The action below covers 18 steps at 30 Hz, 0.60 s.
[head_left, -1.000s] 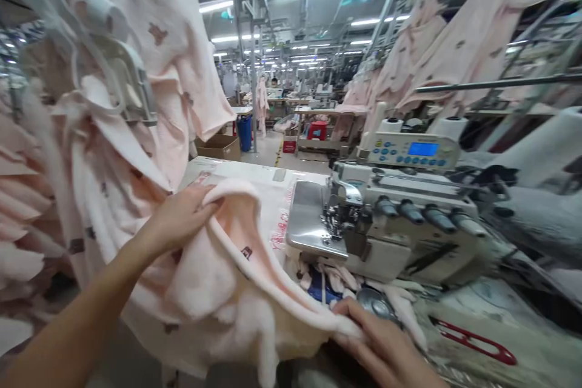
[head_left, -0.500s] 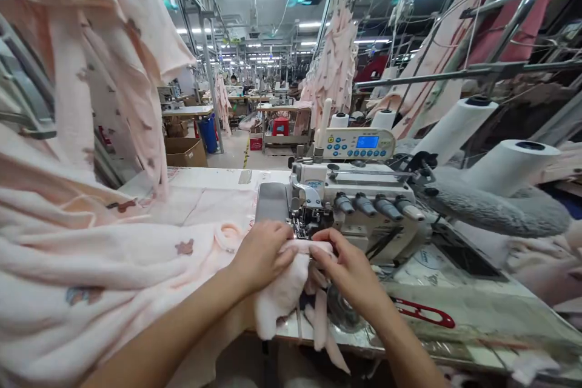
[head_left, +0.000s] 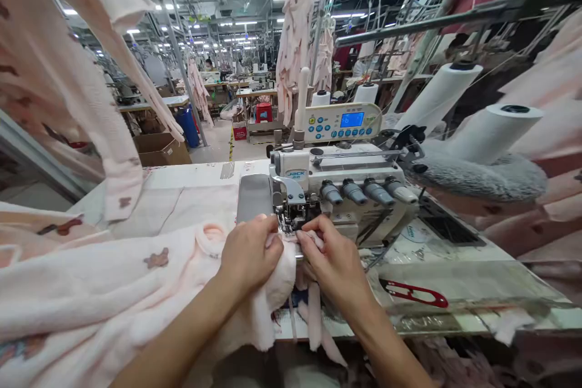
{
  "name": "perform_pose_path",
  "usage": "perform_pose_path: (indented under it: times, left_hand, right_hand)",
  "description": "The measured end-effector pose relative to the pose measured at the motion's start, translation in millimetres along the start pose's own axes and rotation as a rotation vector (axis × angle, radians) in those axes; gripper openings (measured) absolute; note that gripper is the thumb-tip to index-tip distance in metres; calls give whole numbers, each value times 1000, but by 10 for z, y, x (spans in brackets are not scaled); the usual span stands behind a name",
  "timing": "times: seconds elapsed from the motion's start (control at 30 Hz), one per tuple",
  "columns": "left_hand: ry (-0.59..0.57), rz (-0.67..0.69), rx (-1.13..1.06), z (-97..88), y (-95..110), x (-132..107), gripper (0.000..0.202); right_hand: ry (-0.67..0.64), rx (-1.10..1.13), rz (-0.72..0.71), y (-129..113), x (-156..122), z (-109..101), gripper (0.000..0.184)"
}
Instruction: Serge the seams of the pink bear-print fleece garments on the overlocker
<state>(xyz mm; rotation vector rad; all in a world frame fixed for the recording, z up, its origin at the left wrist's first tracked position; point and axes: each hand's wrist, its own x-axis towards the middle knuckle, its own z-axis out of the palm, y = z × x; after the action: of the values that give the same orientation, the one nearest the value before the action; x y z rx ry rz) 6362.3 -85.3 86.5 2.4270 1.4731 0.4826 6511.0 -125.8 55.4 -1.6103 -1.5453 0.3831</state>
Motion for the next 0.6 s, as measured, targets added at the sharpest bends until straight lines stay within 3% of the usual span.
perform_pose_path:
  times: [0.27, 0.33, 0.43, 0.47, 0.53, 0.6]
  left_hand:
    - [39, 32, 196, 35, 41, 24, 15]
    - [46, 39, 206, 27, 31, 21, 16]
    - [46, 64, 179, -11, -7, -1, 19]
    - [40, 75, 163, -27, -24, -8, 21]
    - [25, 92, 119, -57, -62, -12, 21]
    - [13, 91, 61, -77, -98, -3, 18]
  right_hand:
    - [129, -188, -130, -5, 1, 123, 18]
    - [255, -248, -215, 5, -97, 130, 21]
    - [551, -250, -314, 74, -345, 137, 18]
    - [573, -198, -305, 106, -428, 157, 17]
    - [403, 10, -197, 164, -546, 236, 18]
    - [93, 288, -24, 182, -578, 349, 34]
